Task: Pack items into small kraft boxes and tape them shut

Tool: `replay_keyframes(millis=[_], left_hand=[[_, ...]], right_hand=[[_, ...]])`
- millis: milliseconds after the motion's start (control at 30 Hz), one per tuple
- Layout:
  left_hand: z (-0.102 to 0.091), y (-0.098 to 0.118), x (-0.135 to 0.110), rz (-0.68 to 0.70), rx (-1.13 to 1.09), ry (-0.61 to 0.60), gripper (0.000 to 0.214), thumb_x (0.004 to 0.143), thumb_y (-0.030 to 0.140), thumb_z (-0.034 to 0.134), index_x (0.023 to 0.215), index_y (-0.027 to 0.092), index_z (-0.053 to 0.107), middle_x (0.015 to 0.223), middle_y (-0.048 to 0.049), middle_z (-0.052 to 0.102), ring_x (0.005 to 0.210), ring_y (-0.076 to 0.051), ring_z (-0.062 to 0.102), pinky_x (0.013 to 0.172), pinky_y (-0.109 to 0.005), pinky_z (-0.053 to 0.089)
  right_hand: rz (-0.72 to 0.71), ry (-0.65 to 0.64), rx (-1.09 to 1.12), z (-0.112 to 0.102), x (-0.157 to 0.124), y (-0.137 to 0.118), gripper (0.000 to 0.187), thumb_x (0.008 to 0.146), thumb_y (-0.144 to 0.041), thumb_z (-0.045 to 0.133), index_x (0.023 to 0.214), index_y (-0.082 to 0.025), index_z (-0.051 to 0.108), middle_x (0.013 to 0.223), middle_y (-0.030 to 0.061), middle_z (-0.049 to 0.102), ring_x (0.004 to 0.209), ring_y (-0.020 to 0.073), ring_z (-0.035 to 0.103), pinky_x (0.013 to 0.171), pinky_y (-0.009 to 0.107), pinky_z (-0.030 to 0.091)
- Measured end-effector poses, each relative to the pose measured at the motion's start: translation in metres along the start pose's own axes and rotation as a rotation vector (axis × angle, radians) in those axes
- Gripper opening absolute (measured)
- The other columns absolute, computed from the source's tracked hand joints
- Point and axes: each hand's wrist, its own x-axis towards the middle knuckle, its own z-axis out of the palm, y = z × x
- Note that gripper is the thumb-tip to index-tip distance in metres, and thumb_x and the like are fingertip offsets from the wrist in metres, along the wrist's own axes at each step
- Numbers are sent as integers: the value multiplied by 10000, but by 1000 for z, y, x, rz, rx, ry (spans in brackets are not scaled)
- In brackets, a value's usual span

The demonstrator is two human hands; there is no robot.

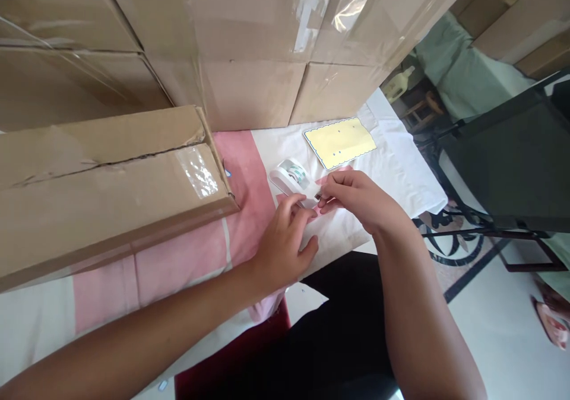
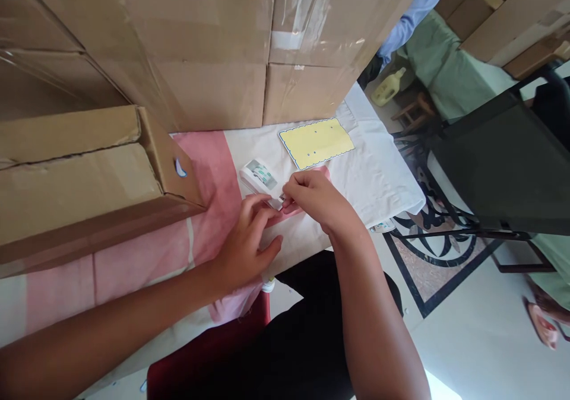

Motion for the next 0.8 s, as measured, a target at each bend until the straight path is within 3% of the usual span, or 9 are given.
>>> replay_keyframes(millis=[433,633,800], left_hand=[[3,0,-1,-8,-27,20,362,882,120,591,1225,210,519,1393,-122,412,1254,-246,576,1051,-443,572],[3,1,-1,-7,-44,12,335,895,132,584,1213,213,521,1382,-121,419,1234,-239,582,1040,-439,578],[3,-1,-2,-18,-57,-1,337,889,124,579,1208,220,520,1388,-115,426,1210,-237,588,1026,-452,577]], right_hand=[[-51,-28,251,-4,-3,20,221,739,-177,738,554,-161,620,765,57,700,730,181,718,800,345,636],[-4,-49,155,-8,-5,12,197,793,-184,696,601,-157,659,761,73,729,770,201,739,891,377,617],[30,-79,29,-12,-12,6,316,908,-250,645,601,-175,646,781,58,750,818,180,742,983,367,579]])
